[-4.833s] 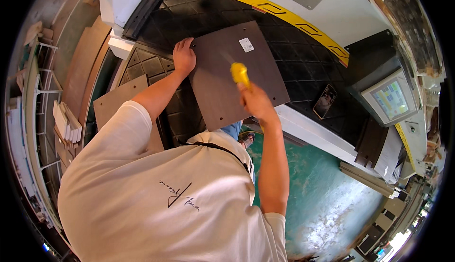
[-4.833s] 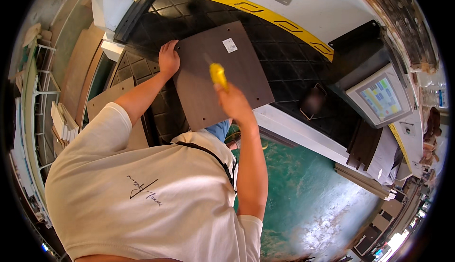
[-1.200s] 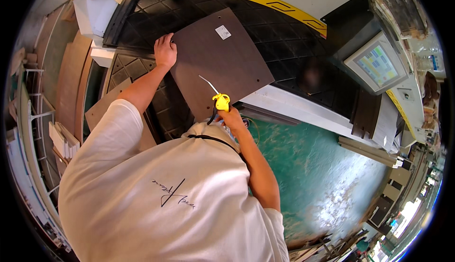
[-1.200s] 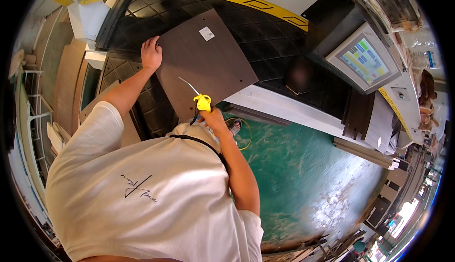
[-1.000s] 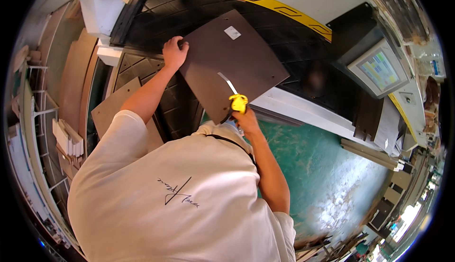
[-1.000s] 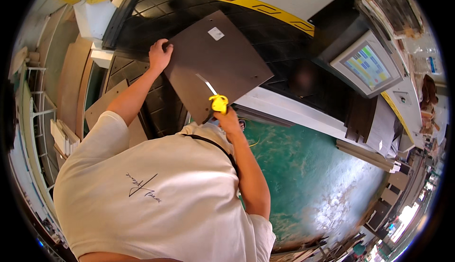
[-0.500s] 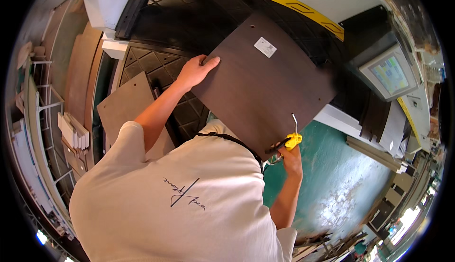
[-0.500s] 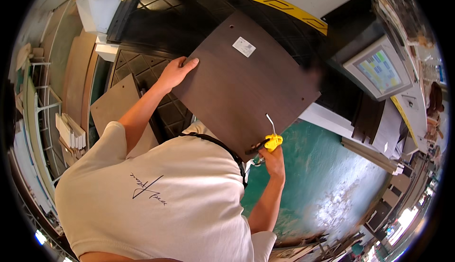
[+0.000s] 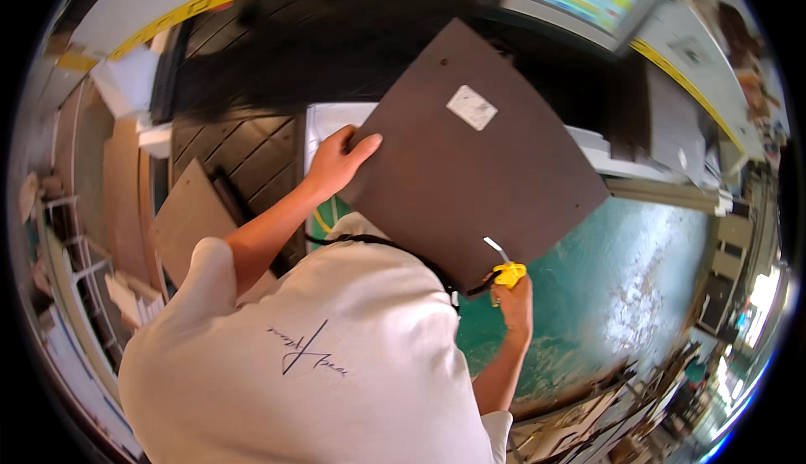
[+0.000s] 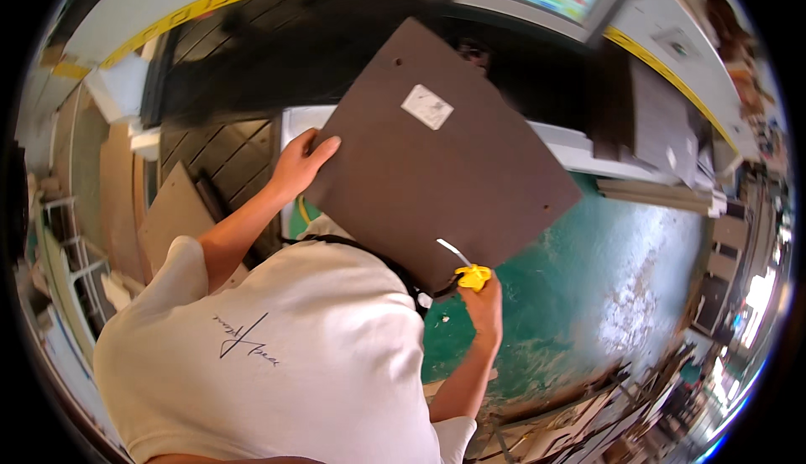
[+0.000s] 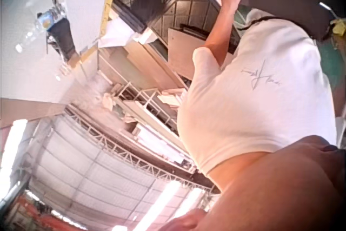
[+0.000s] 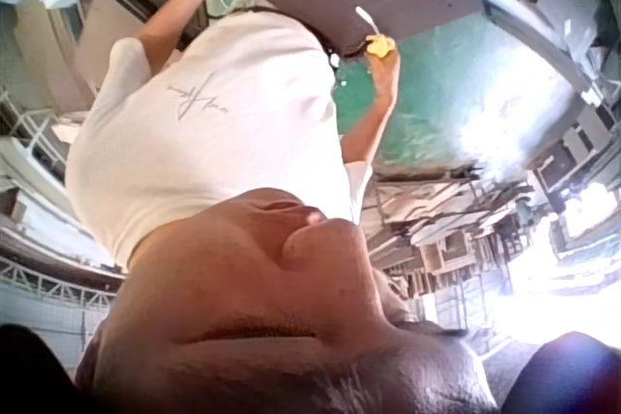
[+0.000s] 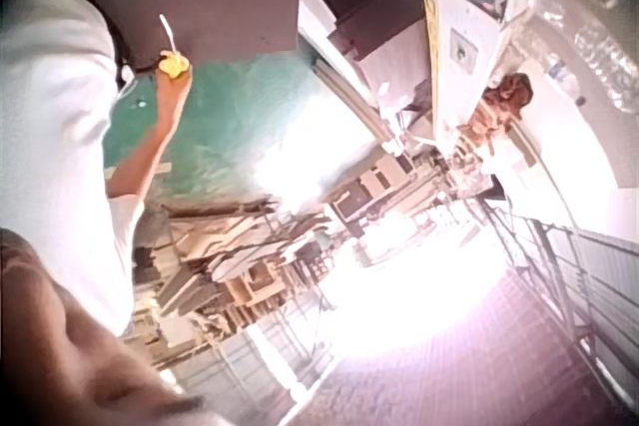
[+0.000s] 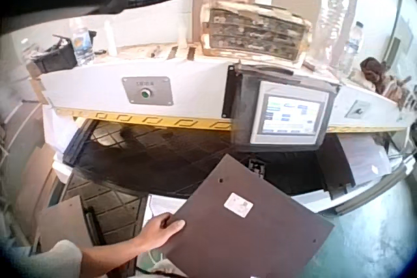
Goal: The person uses a yellow air blow gun to clean dust and debris from the surface and edges of several dark grey rectangular panels. They handle the panels one by one, turning them over to clean both sides and stacking them on a workbench.
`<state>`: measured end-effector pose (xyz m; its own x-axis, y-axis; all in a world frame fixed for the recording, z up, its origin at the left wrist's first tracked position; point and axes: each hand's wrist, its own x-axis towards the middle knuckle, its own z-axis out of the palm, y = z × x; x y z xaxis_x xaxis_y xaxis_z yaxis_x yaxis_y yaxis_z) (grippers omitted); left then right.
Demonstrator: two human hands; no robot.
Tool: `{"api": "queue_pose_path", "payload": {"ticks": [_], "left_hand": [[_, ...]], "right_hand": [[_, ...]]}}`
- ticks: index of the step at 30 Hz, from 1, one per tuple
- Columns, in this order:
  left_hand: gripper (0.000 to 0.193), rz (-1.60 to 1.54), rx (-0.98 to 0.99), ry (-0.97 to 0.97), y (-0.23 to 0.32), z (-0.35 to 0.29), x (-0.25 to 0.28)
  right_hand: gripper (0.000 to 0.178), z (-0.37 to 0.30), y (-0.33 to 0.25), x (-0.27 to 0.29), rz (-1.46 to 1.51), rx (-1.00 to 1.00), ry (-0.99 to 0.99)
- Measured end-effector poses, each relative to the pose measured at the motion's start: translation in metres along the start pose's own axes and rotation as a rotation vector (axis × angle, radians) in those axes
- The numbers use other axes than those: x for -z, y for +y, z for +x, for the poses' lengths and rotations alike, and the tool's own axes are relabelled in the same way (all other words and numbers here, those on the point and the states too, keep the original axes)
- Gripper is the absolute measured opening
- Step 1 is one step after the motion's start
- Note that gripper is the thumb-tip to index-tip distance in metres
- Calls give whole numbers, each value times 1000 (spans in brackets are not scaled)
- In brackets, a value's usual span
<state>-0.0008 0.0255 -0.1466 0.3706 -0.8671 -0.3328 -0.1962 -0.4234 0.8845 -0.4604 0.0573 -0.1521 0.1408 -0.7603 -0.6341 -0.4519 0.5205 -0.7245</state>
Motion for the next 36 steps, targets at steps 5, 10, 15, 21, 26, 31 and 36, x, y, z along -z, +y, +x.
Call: {"api": "queue_pose_path", "payload": {"ticks": [5,10,15,21,26,31,36], "left_hand": [[54,-103,-121,-53,-2,-9,-84],[52,-54,-218,-96,35,-47,-200],[55,-88,-266,-189,68,-62,-319],[51,-107,-345,-239,144,-66,-443],[56,-126,-375,-236,194,-36,-553],[57,-136,-330,-297,243,5,-672],[55,-188,-127,-431,297,39,-806]], "right_hand": [[26,-30,50,45,9,-20,-16],[16,-61,137,120,318,13,119],[17,-77,189,192,424,74,314],[17,-70,212,288,568,34,527],[12,-42,225,381,625,73,625],[9,-23,220,494,719,47,734],[9,-7,229,623,965,291,796]]}}
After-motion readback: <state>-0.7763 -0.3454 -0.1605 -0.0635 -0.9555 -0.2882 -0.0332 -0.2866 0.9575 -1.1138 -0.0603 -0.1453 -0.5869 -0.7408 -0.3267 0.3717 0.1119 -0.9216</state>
